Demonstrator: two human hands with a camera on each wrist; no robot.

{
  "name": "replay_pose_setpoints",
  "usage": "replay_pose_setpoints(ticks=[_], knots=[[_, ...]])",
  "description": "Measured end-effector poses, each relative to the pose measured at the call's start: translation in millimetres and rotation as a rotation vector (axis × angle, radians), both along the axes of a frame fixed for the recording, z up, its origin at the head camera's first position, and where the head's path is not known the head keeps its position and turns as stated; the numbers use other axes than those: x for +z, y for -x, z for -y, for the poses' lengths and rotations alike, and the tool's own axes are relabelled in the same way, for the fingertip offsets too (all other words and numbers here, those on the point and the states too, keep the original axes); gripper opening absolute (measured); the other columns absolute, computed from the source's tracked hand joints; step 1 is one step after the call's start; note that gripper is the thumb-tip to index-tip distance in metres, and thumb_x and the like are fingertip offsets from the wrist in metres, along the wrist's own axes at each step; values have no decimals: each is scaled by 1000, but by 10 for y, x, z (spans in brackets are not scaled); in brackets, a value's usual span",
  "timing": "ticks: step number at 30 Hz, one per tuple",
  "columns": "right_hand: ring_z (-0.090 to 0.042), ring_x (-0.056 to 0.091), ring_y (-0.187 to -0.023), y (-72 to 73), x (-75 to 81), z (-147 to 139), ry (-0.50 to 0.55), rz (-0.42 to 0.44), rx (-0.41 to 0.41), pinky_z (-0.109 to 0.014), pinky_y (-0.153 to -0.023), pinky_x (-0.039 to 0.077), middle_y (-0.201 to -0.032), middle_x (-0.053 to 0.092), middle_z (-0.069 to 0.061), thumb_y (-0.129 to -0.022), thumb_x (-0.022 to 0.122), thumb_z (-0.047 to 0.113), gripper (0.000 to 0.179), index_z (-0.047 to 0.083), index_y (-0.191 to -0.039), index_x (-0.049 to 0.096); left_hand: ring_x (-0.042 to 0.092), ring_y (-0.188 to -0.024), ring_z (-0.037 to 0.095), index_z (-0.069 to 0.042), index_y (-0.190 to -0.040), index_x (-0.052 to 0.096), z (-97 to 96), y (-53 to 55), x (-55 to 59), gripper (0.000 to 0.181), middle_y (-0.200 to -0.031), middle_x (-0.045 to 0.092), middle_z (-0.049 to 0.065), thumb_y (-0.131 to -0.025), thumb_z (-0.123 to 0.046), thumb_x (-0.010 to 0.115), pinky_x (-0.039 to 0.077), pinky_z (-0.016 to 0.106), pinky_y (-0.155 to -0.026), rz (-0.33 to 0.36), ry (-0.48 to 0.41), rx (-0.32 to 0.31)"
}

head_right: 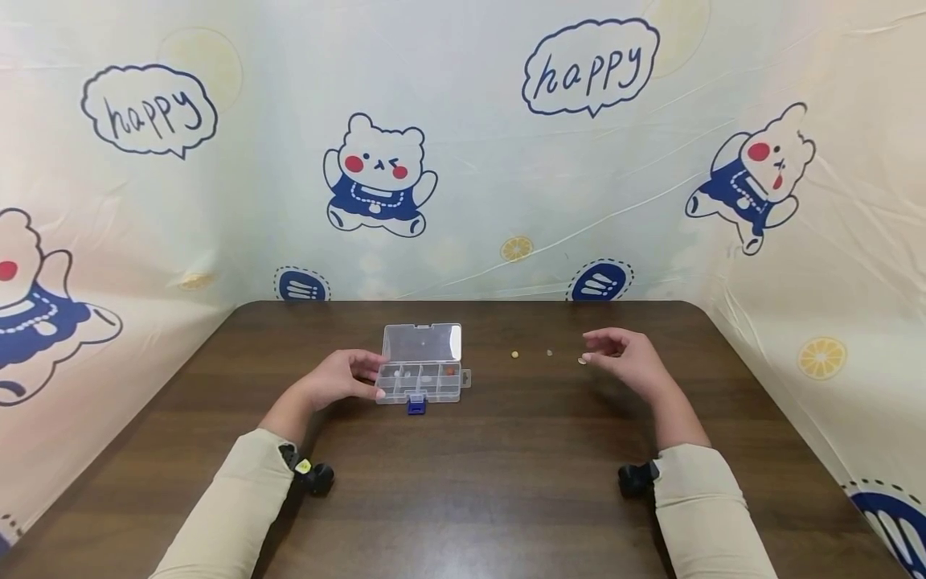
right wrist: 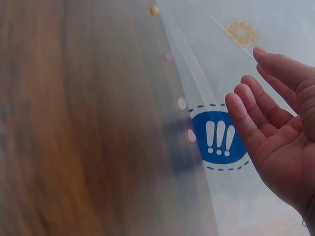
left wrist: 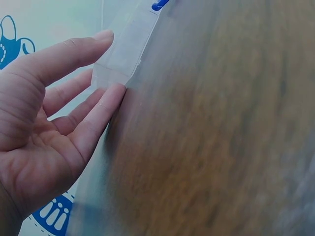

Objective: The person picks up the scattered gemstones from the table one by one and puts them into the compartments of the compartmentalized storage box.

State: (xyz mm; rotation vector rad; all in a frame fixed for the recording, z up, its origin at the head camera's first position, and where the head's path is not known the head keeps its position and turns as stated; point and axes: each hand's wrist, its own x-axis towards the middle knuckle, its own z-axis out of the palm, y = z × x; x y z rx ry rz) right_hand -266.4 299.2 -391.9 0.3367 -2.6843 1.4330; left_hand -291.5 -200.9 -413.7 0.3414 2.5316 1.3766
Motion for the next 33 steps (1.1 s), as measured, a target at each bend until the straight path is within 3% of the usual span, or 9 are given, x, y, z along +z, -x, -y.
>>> replay_pose_setpoints(ticks=[11,19,33], knots=[[-9,63,-87,87,-69,-144,-30,-3,20,-24,-72,54,-111,67,-24,-88,74,19,44,-6,-122,62,60,-99,25,-3,-125,62,-14,-20,19,63,-109,64,11,-69,-12,89,52,35,-86,1,-26,-3],[-21,62,-90,164,-91,-207,-88,30,18,-23,-72,53,-111,66,-22,-88,74,16,42,-6,-123,62,60,-98,26,-3,-125,63,-10,-20,16,63,-109,64,11,-69,-13,89,52,35,-86,6,-27,-1],[-28,62,-94,299,-131,-272,-93,117,43,-28,-74,56,-113,64,-25,-87,74,12,46,-8,-125,59,60,-97,25,-3,-125,62,-10,-20,2,63,-108,64,12,-69,-12,89,53,34,-85,-1,-33,-3]])
